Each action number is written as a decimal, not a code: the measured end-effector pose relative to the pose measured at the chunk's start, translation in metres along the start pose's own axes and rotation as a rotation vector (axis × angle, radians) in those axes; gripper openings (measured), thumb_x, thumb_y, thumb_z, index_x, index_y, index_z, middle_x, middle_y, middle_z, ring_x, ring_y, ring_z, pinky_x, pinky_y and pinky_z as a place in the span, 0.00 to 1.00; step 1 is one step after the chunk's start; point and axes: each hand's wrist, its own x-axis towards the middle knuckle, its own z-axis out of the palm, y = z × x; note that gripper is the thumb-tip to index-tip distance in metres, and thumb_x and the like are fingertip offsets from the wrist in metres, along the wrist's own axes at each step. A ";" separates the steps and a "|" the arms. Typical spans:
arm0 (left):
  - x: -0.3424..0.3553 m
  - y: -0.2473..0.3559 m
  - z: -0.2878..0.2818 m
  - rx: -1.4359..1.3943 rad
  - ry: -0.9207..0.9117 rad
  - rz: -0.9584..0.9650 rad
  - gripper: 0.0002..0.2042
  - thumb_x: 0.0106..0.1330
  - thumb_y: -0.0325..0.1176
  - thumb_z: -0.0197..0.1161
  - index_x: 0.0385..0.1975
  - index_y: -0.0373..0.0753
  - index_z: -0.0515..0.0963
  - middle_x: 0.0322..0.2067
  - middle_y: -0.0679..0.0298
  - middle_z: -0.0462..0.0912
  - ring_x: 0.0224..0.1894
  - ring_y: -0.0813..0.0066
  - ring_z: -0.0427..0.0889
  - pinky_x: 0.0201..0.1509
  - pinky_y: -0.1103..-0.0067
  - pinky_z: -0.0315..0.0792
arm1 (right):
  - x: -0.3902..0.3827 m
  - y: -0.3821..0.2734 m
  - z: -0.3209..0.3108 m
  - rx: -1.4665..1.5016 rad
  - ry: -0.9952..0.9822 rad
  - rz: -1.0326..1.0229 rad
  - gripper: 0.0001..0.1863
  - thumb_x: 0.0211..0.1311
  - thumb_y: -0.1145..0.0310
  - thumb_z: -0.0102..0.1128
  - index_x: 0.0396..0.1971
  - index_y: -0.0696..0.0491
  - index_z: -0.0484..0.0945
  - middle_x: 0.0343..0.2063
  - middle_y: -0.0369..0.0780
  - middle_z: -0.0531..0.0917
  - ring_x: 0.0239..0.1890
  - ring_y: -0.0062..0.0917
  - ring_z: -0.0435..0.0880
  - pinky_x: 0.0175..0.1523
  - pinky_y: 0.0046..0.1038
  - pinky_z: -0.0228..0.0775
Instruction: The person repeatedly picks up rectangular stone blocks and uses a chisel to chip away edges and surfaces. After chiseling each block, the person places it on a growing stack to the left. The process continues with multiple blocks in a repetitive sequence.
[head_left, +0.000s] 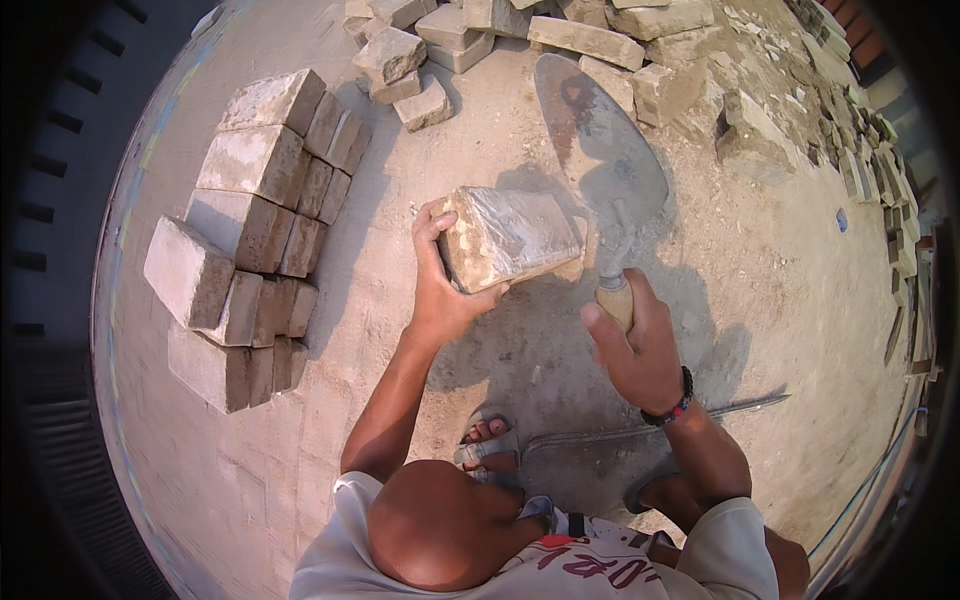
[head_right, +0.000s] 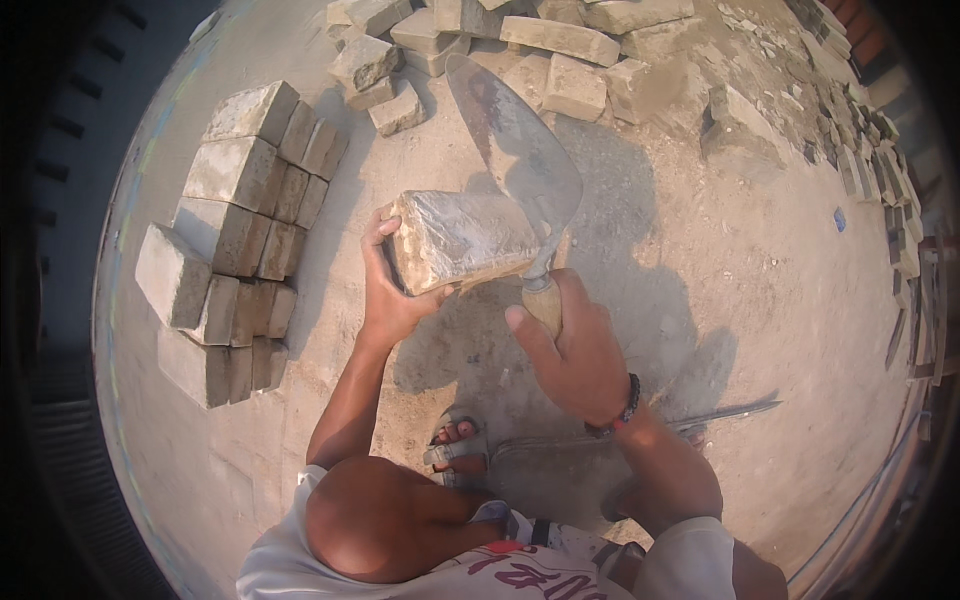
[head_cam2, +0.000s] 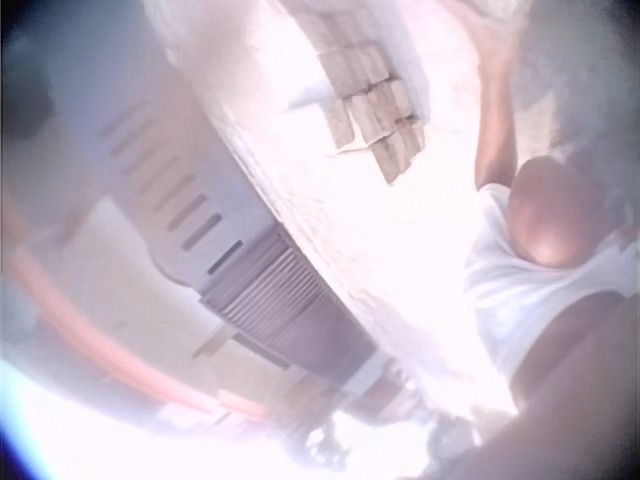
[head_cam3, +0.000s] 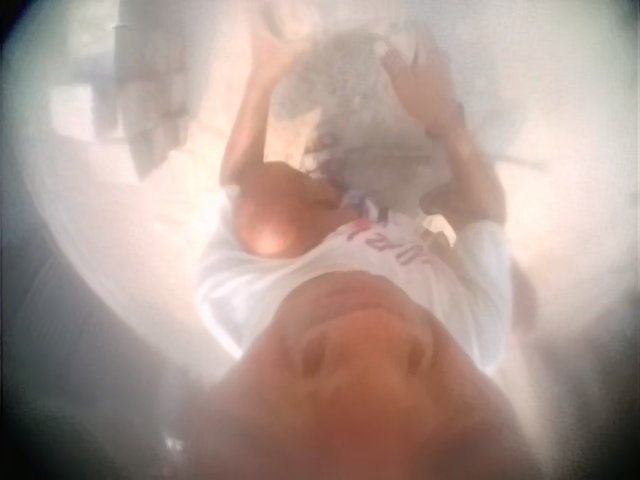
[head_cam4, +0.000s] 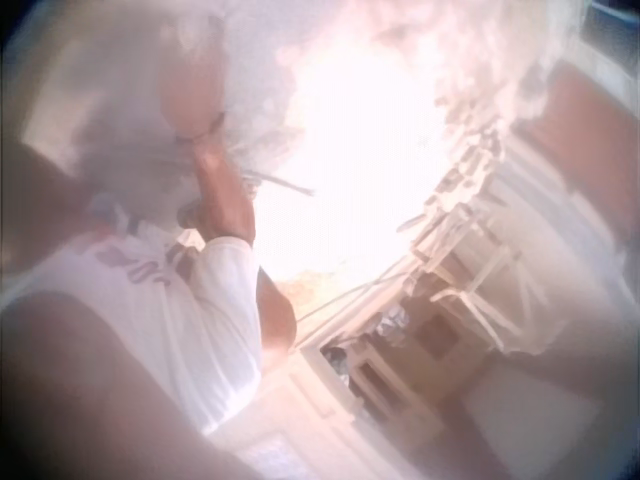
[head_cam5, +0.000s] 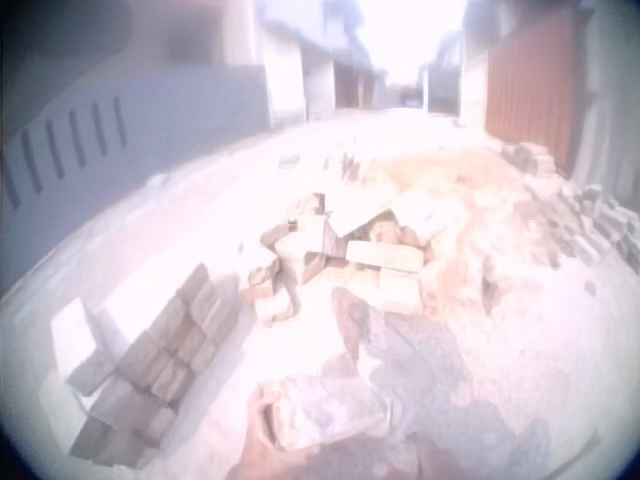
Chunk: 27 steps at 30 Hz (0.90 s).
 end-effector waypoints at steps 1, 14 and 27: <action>0.004 0.004 -0.003 0.038 -0.004 0.027 0.49 0.39 0.25 0.77 0.63 0.48 0.52 0.66 0.52 0.49 0.68 0.54 0.59 0.70 0.64 0.66 | -0.006 -0.015 0.002 0.063 0.060 -0.052 0.23 0.67 0.58 0.56 0.46 0.65 0.69 0.23 0.52 0.80 0.27 0.46 0.82 0.35 0.38 0.72; 0.007 -0.004 0.005 0.060 -0.002 0.039 0.50 0.40 0.32 0.80 0.64 0.47 0.52 0.66 0.53 0.52 0.68 0.54 0.60 0.71 0.63 0.64 | -0.003 0.031 0.016 -0.227 -0.042 -0.010 0.21 0.66 0.60 0.59 0.45 0.65 0.69 0.24 0.54 0.81 0.30 0.48 0.84 0.36 0.40 0.74; 0.002 -0.006 0.000 0.104 0.015 0.044 0.51 0.42 0.35 0.82 0.65 0.46 0.52 0.66 0.52 0.51 0.69 0.56 0.59 0.72 0.64 0.64 | -0.018 0.016 0.019 -0.082 -0.042 -0.145 0.22 0.65 0.58 0.59 0.45 0.63 0.70 0.23 0.49 0.81 0.30 0.48 0.84 0.34 0.40 0.72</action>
